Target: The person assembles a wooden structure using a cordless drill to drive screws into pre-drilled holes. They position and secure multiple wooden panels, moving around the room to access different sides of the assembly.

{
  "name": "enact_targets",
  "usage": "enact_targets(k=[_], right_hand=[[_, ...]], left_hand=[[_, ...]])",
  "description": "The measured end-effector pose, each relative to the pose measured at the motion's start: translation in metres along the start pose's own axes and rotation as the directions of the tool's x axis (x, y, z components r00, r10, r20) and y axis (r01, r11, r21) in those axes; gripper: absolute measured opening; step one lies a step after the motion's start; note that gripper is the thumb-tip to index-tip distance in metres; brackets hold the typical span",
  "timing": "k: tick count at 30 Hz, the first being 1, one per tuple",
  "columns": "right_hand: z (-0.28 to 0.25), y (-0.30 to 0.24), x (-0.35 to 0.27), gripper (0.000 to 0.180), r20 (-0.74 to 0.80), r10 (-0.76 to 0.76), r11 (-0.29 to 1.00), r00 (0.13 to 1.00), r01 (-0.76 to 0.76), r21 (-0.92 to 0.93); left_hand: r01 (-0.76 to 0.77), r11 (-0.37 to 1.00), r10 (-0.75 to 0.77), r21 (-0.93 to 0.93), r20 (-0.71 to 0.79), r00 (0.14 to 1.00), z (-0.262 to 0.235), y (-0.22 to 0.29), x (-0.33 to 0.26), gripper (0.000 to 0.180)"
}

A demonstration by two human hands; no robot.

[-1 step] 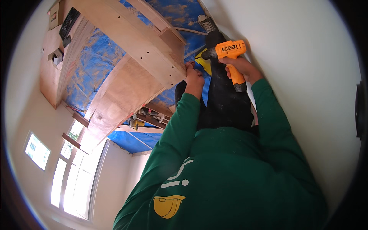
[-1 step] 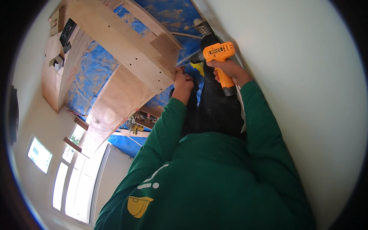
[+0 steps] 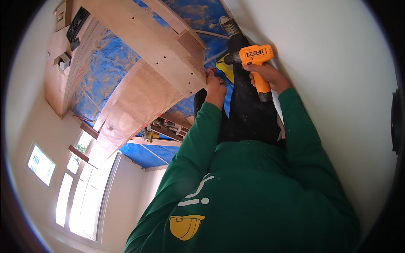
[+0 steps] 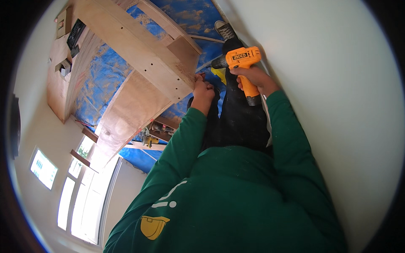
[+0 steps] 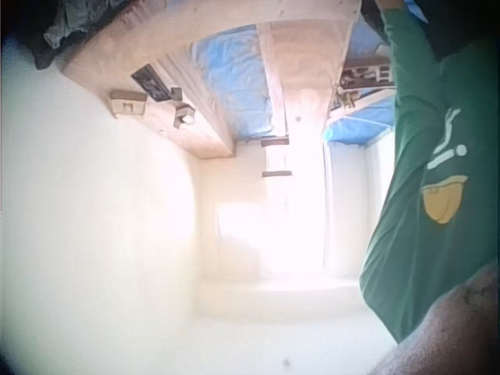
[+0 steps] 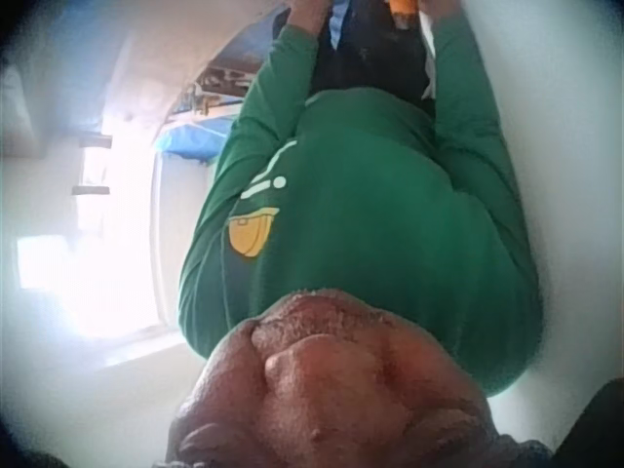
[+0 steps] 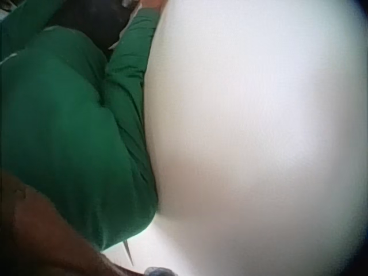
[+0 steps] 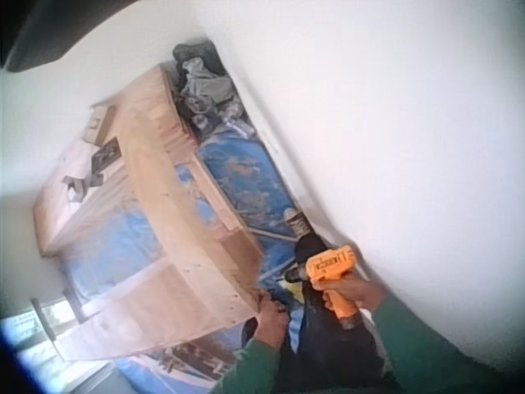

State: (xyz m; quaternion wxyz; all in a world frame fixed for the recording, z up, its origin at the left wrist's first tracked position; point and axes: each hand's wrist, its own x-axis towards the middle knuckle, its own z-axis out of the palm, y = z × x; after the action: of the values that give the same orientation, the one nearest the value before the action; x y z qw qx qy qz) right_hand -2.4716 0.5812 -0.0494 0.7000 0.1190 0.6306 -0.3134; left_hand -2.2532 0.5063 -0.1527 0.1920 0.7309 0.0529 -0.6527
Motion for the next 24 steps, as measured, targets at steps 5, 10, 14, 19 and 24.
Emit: enact_targets(k=[5,10,14,19,24], right_hand=[[-0.007,-0.001,0.008,0.03,0.009,-0.122,0.991,0.993,0.122,-0.046],[-0.011,0.002,0.015,0.028,0.065,0.039,0.999,0.997,-0.04,0.012],[-0.009,0.003,0.015,0.027,0.058,0.044,0.999,0.997,-0.042,-0.031],[-0.008,0.002,0.016,0.027,0.054,0.072,0.997,0.996,-0.07,-0.038],[-0.01,0.004,0.018,0.027,0.073,0.09,0.996,0.993,-0.087,-0.033]], left_hand=[[0.016,0.997,-0.012,-0.071,0.059,0.998,-0.007,0.002,-0.002,0.026],[0.02,0.998,-0.017,-0.066,0.053,0.998,-0.008,0.002,0.001,0.026],[0.025,0.997,-0.021,-0.067,0.054,0.998,-0.005,0.002,0.001,0.023],[0.029,0.997,-0.025,-0.067,0.049,0.998,-0.005,0.003,-0.001,0.022],[0.041,0.995,-0.039,-0.094,0.022,0.999,-0.002,0.004,0.0,0.021]])
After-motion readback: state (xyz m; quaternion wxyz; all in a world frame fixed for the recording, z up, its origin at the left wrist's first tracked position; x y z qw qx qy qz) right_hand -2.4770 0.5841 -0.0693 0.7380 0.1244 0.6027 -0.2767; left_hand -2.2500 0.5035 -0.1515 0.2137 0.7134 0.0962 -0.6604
